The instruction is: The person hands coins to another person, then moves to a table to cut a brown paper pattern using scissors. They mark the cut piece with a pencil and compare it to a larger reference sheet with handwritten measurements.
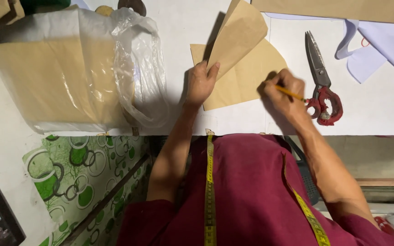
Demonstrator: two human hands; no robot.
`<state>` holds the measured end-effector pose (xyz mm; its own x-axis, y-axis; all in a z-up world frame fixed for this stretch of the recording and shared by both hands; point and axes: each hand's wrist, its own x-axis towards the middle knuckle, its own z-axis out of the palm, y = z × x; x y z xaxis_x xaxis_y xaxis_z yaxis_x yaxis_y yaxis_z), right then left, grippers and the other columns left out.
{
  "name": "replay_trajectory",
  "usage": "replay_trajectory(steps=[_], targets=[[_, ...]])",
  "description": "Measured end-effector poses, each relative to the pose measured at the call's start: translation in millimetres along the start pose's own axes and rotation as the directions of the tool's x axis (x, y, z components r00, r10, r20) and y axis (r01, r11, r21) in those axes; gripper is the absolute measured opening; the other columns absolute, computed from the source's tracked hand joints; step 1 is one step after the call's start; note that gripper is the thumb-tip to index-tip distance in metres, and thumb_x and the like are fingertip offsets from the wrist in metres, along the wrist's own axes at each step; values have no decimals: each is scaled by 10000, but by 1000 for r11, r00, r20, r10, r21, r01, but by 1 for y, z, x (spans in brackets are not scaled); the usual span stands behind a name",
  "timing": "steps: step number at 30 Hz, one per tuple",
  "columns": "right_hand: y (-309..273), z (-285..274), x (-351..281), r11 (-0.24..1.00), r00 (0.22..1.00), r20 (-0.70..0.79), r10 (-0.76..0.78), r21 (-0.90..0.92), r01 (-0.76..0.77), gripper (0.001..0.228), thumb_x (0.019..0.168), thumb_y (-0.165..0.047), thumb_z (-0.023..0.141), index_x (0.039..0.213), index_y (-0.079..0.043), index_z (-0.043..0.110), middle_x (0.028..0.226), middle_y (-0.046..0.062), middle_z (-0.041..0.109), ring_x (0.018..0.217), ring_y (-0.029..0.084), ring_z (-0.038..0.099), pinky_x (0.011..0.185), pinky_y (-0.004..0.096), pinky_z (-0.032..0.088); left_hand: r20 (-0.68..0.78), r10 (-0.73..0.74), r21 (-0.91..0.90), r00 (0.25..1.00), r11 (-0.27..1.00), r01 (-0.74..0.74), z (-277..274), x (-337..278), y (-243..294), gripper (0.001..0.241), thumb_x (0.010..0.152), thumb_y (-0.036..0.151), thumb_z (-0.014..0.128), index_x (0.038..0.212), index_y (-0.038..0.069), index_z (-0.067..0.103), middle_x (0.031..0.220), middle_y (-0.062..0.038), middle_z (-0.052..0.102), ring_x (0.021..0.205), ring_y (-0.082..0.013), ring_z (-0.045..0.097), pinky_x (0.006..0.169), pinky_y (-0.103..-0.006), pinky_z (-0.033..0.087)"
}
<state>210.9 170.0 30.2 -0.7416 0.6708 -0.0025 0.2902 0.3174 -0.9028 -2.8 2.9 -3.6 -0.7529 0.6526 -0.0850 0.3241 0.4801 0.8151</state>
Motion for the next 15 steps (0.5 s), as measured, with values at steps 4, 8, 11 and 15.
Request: replay_trajectory(steps=[4,8,11,15], targets=[[19,-41,30,859,997,-76,-32,-511,-11,302,1074,-179,628,817,-26,593,622,211,524,600,393,532,544,516,403,45,-100,68,994,993,97,-3,-4,14,443,1009,381,602,725,62,483,584,-83,487,555,-227,478,520,-405,390],[60,-83,63,617,990,45,137,-785,-50,627,1223,-381,630,705,-33,579,568,115,535,485,329,507,502,478,423,64,-172,18,983,985,171,-7,-3,19,488,999,427,589,708,114,354,632,37,343,607,-133,355,571,-360,334],[77,-91,79,612,990,31,138,-789,-61,492,1110,-360,676,770,-24,562,633,141,582,551,403,541,528,498,417,91,-216,35,972,976,214,-22,-5,32,459,996,437,568,709,106,430,638,31,418,615,-140,418,582,-360,356],[47,-78,66,623,995,-19,-93,-781,43,310,1055,-205,835,1034,-10,595,912,193,726,736,453,663,635,538,494,99,-267,41,959,964,265,-28,-12,40,434,996,452,549,739,109,482,667,47,460,648,-129,464,613,-340,396]])
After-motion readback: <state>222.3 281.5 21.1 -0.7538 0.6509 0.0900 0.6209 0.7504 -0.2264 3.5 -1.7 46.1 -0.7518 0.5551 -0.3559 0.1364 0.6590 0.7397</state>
